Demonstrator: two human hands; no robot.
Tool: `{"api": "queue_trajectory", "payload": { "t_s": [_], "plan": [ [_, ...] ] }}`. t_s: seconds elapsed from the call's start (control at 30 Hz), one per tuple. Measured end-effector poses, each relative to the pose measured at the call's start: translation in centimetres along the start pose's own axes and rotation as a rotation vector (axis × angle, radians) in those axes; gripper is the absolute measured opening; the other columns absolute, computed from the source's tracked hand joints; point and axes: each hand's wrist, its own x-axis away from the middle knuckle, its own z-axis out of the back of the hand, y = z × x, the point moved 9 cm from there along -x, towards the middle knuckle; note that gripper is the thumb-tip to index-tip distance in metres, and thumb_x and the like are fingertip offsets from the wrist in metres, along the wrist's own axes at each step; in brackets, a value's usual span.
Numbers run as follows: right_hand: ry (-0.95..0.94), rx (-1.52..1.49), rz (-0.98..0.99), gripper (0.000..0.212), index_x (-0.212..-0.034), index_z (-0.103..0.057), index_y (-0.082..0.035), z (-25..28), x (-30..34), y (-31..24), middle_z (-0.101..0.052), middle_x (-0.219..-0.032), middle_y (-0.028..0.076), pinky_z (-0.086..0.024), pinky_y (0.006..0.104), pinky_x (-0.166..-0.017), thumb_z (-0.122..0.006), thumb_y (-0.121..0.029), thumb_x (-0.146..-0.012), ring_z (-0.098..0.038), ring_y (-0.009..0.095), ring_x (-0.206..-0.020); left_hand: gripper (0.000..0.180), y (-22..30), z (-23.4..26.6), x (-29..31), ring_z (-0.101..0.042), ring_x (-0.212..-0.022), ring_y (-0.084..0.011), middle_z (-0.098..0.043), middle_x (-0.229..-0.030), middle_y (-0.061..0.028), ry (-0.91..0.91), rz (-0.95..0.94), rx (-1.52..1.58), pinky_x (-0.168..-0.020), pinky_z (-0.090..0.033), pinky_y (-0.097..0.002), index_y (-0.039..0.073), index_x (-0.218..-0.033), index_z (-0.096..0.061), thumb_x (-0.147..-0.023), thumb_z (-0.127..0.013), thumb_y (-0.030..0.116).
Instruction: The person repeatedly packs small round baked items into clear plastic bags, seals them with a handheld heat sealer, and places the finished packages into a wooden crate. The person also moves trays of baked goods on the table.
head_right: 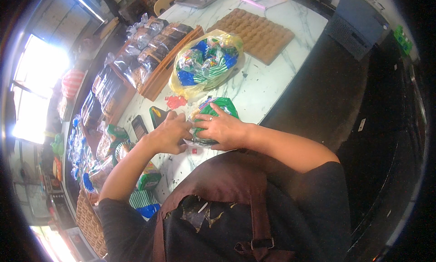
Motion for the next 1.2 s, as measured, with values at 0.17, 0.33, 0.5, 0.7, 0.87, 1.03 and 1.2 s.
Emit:
{"api": "queue_trajectory", "payload": {
  "t_s": [0.17,0.33,0.5,0.7,0.87,1.03,1.2],
  "plan": [
    [-0.173,0.043,0.007,0.056,-0.125,-0.058,-0.012,-1.5,-0.3,0.2,-0.043,-0.145,0.01,-0.016,0.0657,-0.112,-0.074,-0.033,-0.076,-0.031,0.03,-0.14,0.033,-0.2,4.8,0.4,-0.048,-0.117,-0.0225,-0.055,-0.111,-0.0005,0.218,0.119,-0.558,-0.107,-0.03,-0.0514,0.016,-0.104,-0.066,-0.073,-0.067,0.024],
    [-0.104,0.028,-0.03,0.059,-0.124,-0.059,-0.005,-1.0,-1.2,0.4,-0.039,-0.148,0.013,-0.015,0.0623,-0.114,-0.072,-0.038,-0.077,-0.03,0.031,-0.141,0.015,3.5,10.9,2.5,-0.051,-0.112,-0.0198,-0.054,-0.101,0.0,0.509,0.044,-0.714,-0.104,-0.035,-0.0488,0.018,-0.095,-0.064,-0.081,-0.06,0.022],
    [0.081,-0.038,0.041,0.048,-0.111,-0.065,-0.004,2.9,-2.2,-0.7,-0.047,-0.139,0.017,-0.025,0.0578,-0.109,-0.071,-0.038,-0.078,-0.037,0.032,-0.135,0.008,4.0,13.0,3.0,-0.054,-0.101,-0.0183,-0.054,-0.094,0.0001,0.477,0.045,-0.702,-0.1,-0.039,-0.0467,0.016,-0.086,-0.064,-0.079,-0.061,0.019],
    [-0.09,-0.401,0.025,0.026,-0.084,-0.069,-0.005,7.7,0.7,0.7,-0.067,-0.082,0.015,-0.038,0.0449,-0.097,-0.071,-0.031,-0.079,-0.063,0.033,-0.091,0.004,0.7,15.0,6.1,-0.056,-0.088,-0.0203,-0.053,-0.084,-0.0023,0.63,0.144,-0.639,-0.09,-0.042,-0.0413,0.014,-0.08,-0.062,-0.076,-0.064,0.015],
    [0.092,0.066,-0.007,0.013,-0.073,-0.063,-0.007,14.1,2.4,2.7,-0.06,-0.066,0.011,-0.045,0.0444,-0.092,-0.071,-0.017,-0.076,-0.061,0.031,-0.074,0.008,-0.9,15.9,7.6,-0.056,-0.081,-0.0204,-0.053,-0.076,-0.0019,0.703,0.231,-0.55,-0.081,-0.043,-0.0384,0.013,-0.075,-0.06,-0.073,-0.068,0.014],
    [0.267,0.281,0.18,0.009,-0.069,-0.058,-0.009,20.0,2.5,0.8,-0.054,-0.063,0.009,-0.048,0.0433,-0.091,-0.067,-0.007,-0.072,-0.059,0.027,-0.071,0.015,0.0,18.9,10.2,-0.056,-0.076,-0.0211,-0.053,-0.073,-0.0022,0.864,0.295,-0.527,-0.072,-0.042,-0.0365,0.012,-0.07,-0.059,-0.067,-0.074,0.009],
    [0.185,0.35,0.271,0.009,-0.066,-0.055,-0.01,19.1,0.4,0.5,-0.053,-0.063,0.004,-0.048,0.0379,-0.08,-0.064,-0.011,-0.067,-0.058,0.025,-0.069,0.012,0.6,17.5,9.8,-0.056,-0.077,-0.0233,-0.055,-0.074,-0.0038,0.611,0.365,-0.267,-0.073,-0.043,-0.0377,0.01,-0.07,-0.062,-0.067,-0.073,0.007]
  ]
}}
